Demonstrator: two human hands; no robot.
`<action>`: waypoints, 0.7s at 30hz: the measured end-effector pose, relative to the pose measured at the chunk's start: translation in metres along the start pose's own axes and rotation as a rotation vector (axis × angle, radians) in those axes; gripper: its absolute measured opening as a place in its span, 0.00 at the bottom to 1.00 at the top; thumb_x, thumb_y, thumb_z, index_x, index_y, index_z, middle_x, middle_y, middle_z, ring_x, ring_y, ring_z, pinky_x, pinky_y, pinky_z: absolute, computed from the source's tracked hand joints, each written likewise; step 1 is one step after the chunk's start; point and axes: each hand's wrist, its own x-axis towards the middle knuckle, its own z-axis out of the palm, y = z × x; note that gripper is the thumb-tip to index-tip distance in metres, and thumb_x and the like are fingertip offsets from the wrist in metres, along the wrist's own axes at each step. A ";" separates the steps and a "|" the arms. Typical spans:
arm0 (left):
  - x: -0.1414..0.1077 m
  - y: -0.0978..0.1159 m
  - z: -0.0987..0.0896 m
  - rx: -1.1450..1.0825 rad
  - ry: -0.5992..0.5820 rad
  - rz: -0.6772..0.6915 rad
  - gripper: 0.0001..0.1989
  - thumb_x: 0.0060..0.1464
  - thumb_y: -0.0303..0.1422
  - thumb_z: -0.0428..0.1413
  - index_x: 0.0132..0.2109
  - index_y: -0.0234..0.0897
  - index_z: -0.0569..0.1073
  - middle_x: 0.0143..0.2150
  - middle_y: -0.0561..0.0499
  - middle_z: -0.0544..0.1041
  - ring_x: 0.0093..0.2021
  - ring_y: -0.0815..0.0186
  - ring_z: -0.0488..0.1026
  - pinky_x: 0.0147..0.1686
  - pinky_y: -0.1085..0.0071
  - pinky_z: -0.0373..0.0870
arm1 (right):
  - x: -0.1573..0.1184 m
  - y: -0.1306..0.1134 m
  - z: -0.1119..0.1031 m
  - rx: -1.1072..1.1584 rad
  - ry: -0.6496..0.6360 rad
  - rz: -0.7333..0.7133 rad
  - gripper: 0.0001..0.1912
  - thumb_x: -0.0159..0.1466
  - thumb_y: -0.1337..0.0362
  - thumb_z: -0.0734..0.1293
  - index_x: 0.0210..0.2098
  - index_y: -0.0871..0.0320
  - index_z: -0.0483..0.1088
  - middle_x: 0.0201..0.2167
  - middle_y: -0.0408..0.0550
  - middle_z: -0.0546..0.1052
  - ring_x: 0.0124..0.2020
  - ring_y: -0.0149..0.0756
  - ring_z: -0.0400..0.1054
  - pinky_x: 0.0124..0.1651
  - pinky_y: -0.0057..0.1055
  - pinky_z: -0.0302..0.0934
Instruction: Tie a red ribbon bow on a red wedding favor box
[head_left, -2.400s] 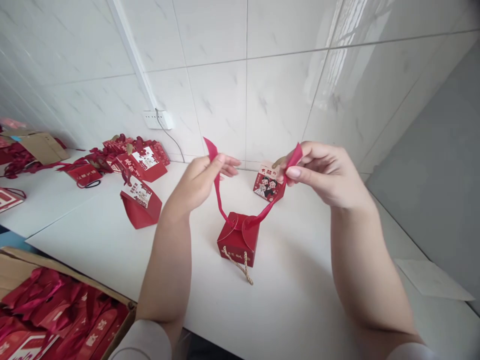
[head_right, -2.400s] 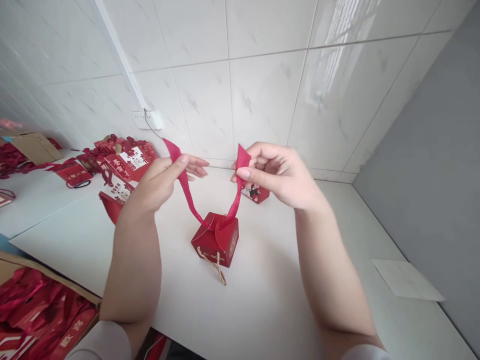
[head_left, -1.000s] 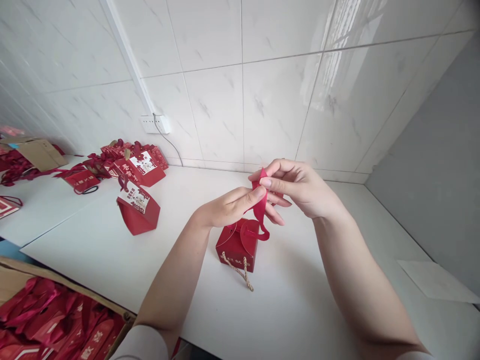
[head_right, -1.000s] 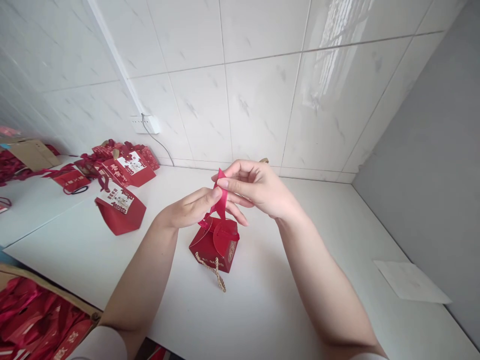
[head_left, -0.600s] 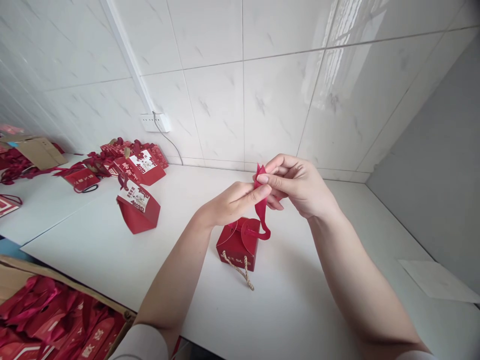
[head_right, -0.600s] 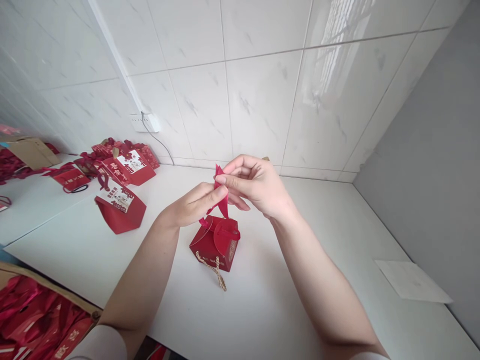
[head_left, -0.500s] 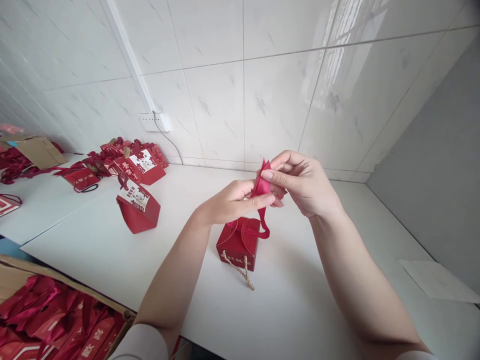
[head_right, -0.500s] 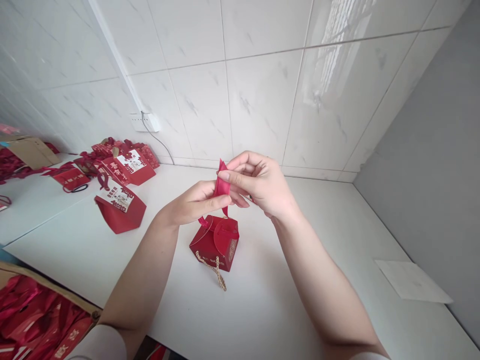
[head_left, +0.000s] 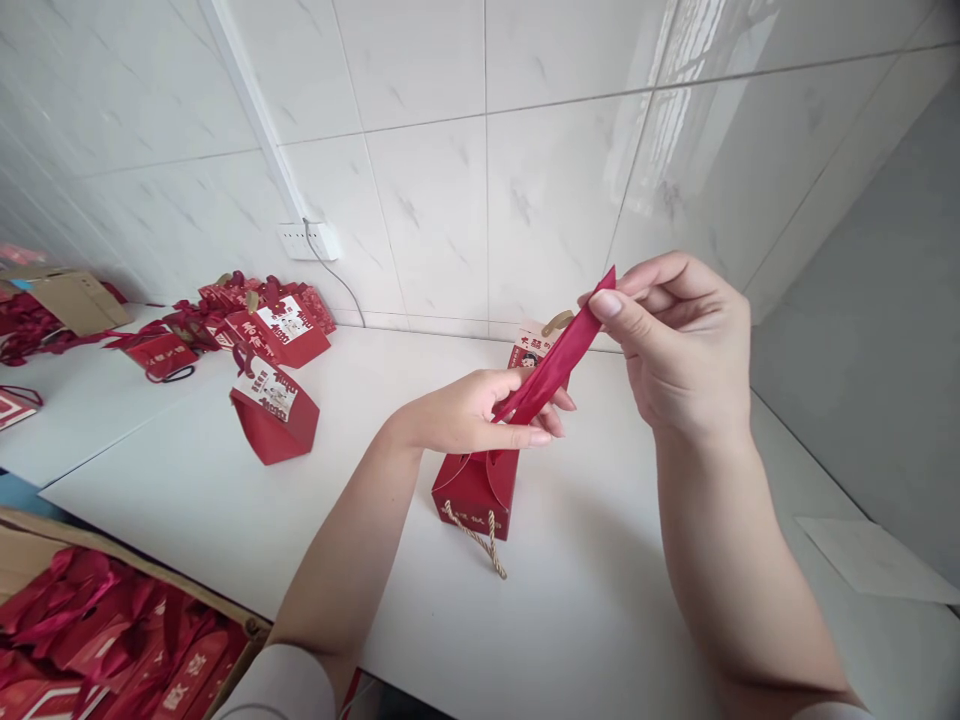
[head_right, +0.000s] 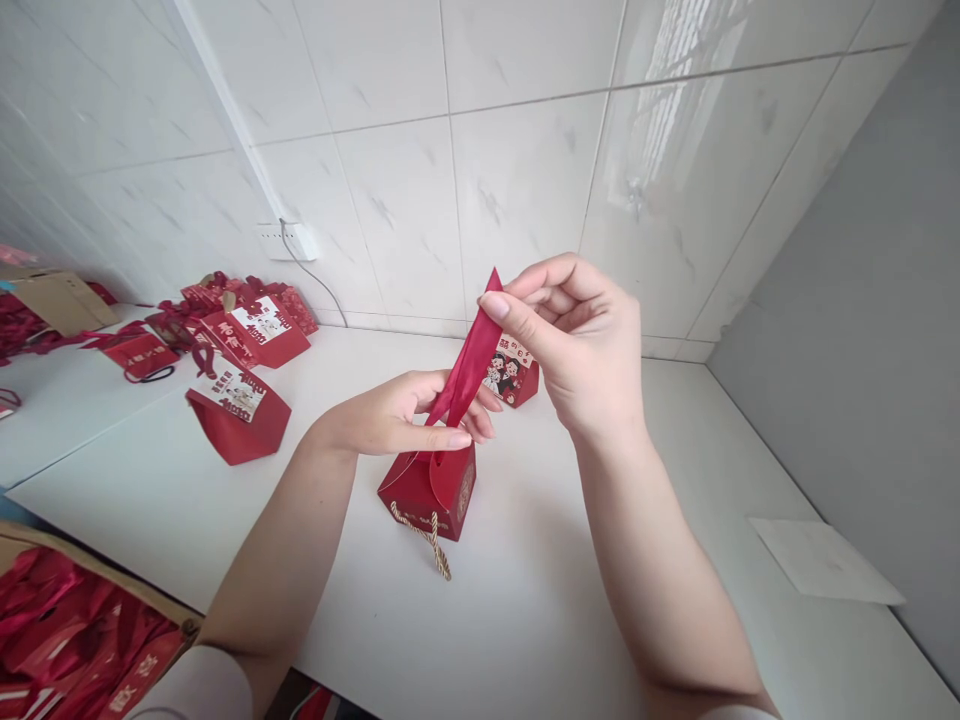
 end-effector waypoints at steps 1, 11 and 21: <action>0.001 -0.001 -0.001 -0.034 0.010 0.013 0.18 0.57 0.37 0.58 0.53 0.38 0.70 0.47 0.42 0.76 0.48 0.59 0.75 0.47 0.61 0.72 | 0.000 0.000 0.001 -0.008 -0.001 -0.011 0.11 0.57 0.56 0.74 0.30 0.52 0.69 0.28 0.41 0.75 0.33 0.36 0.73 0.32 0.34 0.69; 0.018 -0.009 0.005 -0.386 0.179 0.116 0.22 0.63 0.47 0.44 0.42 0.33 0.73 0.36 0.44 0.78 0.35 0.63 0.76 0.41 0.64 0.73 | 0.003 0.005 0.002 -0.042 0.007 -0.033 0.10 0.59 0.58 0.73 0.30 0.51 0.68 0.27 0.41 0.75 0.31 0.35 0.73 0.33 0.34 0.69; 0.022 -0.013 0.008 -0.435 0.222 0.133 0.17 0.61 0.42 0.50 0.34 0.32 0.72 0.21 0.53 0.68 0.21 0.73 0.62 0.23 0.75 0.59 | 0.002 0.004 0.002 -0.052 0.008 -0.043 0.11 0.58 0.57 0.74 0.35 0.50 0.69 0.30 0.42 0.77 0.36 0.39 0.75 0.37 0.36 0.71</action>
